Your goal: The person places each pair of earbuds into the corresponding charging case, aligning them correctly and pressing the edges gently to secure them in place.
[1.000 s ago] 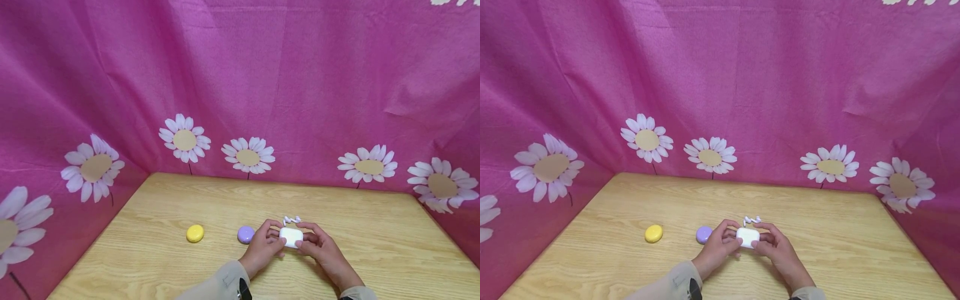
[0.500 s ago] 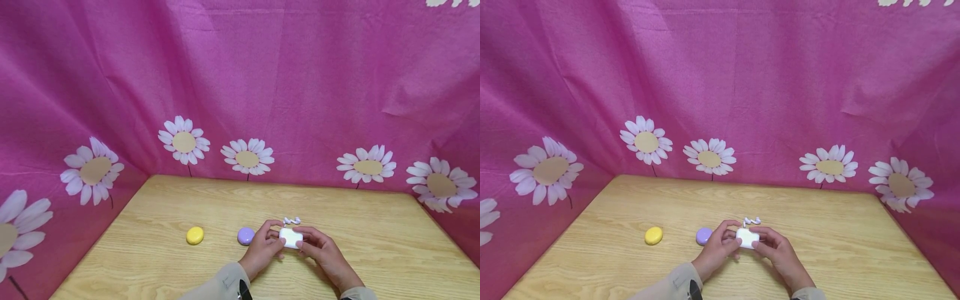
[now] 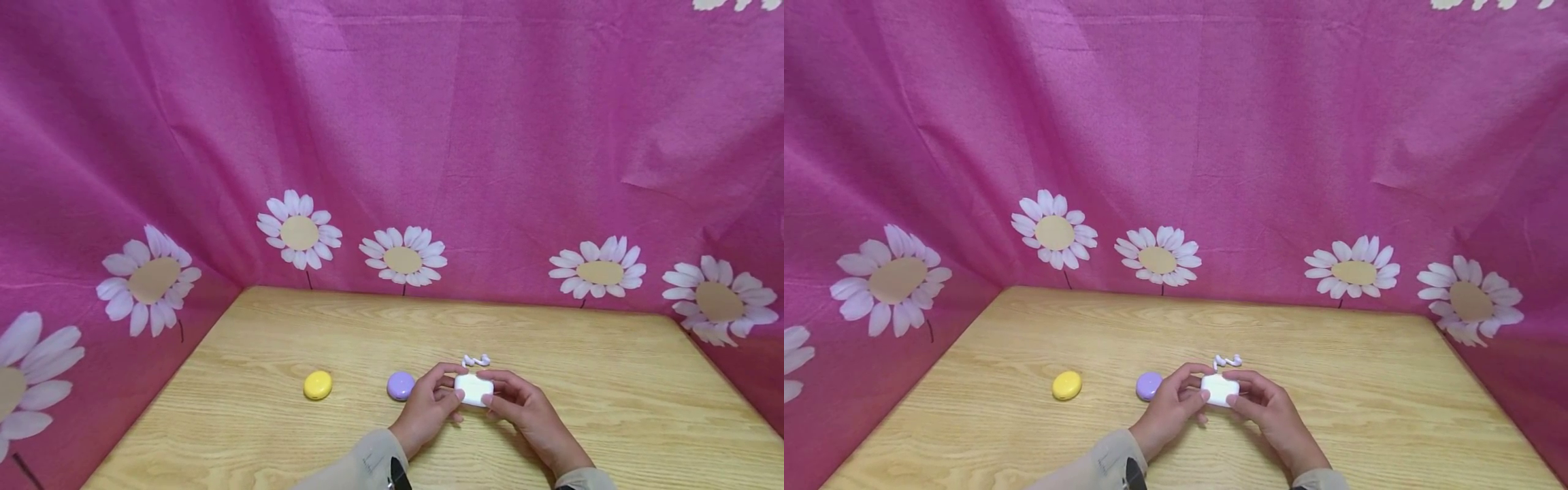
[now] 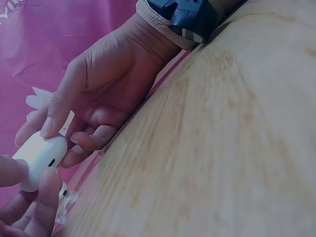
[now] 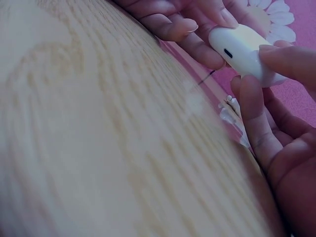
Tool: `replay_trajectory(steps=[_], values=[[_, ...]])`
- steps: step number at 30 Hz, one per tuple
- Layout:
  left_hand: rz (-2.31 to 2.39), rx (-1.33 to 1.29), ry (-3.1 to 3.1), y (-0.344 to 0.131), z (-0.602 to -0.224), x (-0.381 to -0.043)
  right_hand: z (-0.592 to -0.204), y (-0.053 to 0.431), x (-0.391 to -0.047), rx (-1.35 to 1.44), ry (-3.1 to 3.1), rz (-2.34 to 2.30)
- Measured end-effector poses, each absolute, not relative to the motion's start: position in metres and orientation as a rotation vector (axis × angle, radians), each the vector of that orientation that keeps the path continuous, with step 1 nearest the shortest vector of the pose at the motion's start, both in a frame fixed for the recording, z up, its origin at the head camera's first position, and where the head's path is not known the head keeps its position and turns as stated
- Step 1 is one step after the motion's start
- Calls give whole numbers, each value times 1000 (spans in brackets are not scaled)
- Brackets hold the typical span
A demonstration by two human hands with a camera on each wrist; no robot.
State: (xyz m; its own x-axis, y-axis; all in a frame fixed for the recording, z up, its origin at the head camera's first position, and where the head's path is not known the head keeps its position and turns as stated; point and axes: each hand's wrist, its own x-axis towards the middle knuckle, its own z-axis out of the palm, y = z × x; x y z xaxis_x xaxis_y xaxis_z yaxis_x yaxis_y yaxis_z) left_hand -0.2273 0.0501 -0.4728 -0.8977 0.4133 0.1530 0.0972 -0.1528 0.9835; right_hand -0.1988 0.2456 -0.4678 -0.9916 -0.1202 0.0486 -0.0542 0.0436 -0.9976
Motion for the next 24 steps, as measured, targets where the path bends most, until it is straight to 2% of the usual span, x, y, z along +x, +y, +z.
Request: replay_trajectory(steps=[24], values=[[2154, 659, 1934, 49, -474, -227, -468, 245, -199, -158, 2228, -2139]])
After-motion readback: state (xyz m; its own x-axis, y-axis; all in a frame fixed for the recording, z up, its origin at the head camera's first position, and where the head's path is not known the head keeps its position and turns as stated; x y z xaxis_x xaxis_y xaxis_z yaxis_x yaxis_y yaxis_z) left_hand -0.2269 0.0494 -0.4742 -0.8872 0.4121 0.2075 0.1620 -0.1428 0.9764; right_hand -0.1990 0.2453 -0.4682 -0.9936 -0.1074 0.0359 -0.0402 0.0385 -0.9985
